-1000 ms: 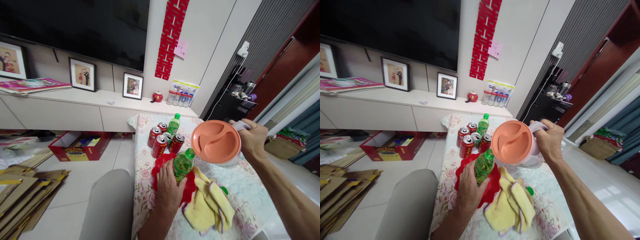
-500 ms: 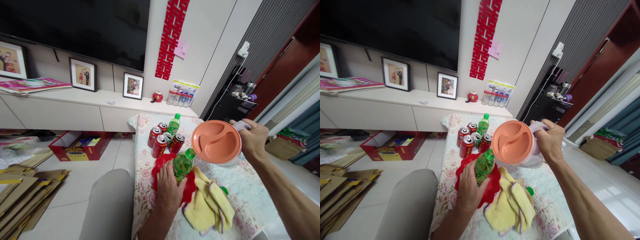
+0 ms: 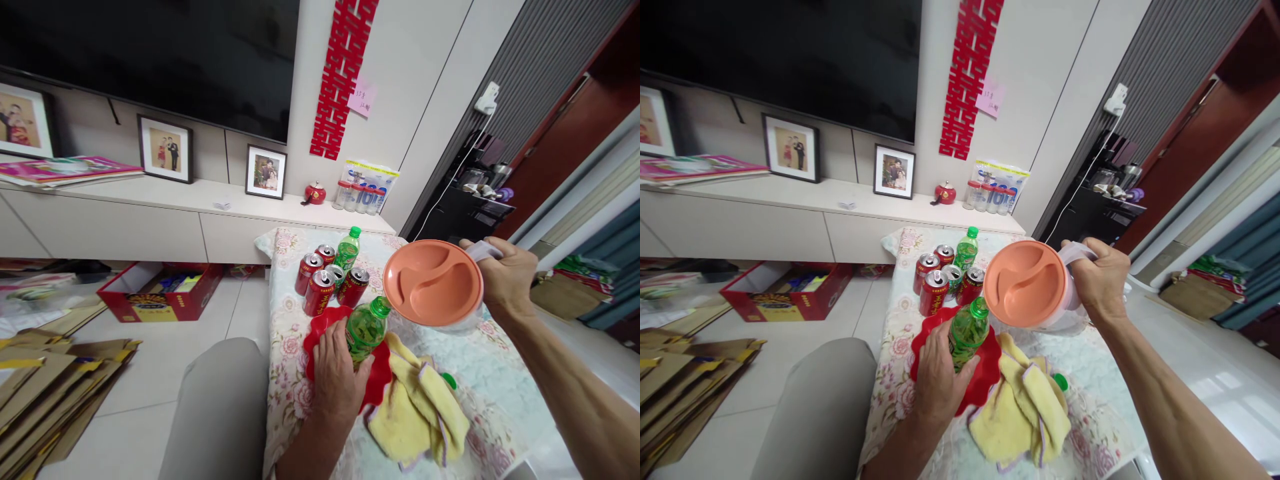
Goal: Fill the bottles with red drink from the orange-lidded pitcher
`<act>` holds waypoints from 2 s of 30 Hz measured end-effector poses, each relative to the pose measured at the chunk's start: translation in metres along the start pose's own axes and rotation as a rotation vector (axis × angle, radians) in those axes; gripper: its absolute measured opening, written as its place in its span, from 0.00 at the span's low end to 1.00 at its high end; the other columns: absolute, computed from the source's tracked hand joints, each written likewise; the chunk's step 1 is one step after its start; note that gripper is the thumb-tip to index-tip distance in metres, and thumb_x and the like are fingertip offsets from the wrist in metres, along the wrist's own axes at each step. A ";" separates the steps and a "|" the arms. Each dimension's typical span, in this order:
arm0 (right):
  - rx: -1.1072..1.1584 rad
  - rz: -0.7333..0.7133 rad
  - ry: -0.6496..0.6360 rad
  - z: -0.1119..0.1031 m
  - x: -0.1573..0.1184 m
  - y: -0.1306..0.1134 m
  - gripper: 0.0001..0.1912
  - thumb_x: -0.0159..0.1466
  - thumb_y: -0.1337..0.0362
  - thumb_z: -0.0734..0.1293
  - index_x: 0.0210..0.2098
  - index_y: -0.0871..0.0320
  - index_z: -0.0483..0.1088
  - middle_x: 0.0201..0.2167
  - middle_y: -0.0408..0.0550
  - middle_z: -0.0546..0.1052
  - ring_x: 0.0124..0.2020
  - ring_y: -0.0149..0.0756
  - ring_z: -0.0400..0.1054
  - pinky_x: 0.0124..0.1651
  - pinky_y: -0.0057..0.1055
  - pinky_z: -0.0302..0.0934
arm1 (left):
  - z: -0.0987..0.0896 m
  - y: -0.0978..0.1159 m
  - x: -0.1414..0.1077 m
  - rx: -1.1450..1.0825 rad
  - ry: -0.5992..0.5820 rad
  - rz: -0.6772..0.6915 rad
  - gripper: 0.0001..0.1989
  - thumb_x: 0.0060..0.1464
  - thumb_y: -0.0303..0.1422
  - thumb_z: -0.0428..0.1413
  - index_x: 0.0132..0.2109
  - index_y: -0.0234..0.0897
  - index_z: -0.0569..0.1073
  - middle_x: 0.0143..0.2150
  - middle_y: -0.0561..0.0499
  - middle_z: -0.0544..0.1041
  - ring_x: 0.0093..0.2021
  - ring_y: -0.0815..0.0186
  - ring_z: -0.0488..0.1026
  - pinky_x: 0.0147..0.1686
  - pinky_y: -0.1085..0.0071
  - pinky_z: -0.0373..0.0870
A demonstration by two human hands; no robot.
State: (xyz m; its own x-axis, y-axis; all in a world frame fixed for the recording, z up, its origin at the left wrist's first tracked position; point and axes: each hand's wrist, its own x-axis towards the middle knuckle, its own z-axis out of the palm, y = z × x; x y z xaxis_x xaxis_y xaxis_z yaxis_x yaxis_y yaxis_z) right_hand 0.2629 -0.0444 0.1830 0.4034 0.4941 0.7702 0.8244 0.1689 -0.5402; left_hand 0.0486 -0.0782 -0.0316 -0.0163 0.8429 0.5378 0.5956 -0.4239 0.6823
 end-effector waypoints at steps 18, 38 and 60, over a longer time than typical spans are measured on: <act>0.006 0.008 -0.012 -0.001 0.001 0.000 0.23 0.52 0.59 0.71 0.16 0.56 0.52 0.17 0.35 0.50 0.23 0.26 0.44 0.24 0.28 0.37 | -0.002 0.001 0.001 -0.011 -0.008 -0.007 0.35 0.49 0.28 0.66 0.62 0.35 0.62 0.57 0.38 0.75 0.56 0.47 0.74 0.54 0.49 0.72; 0.013 -0.006 -0.015 0.000 0.000 -0.004 0.23 0.53 0.60 0.71 0.16 0.55 0.51 0.17 0.35 0.49 0.22 0.25 0.43 0.24 0.29 0.37 | -0.002 0.001 0.001 -0.003 -0.008 -0.010 0.35 0.49 0.28 0.66 0.62 0.34 0.62 0.56 0.38 0.75 0.55 0.47 0.74 0.54 0.50 0.72; -0.013 -0.021 -0.012 0.000 0.001 -0.003 0.23 0.52 0.58 0.71 0.15 0.56 0.52 0.17 0.35 0.49 0.22 0.25 0.44 0.23 0.29 0.37 | -0.001 0.000 0.001 -0.003 -0.021 -0.013 0.36 0.48 0.27 0.66 0.62 0.34 0.61 0.57 0.37 0.75 0.55 0.46 0.74 0.53 0.49 0.72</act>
State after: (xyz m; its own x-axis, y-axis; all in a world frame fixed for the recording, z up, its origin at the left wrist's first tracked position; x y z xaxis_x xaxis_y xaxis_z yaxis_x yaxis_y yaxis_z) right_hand 0.2608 -0.0449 0.1856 0.3809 0.5005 0.7774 0.8379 0.1686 -0.5191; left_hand 0.0480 -0.0779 -0.0304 -0.0076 0.8552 0.5182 0.5929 -0.4135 0.6910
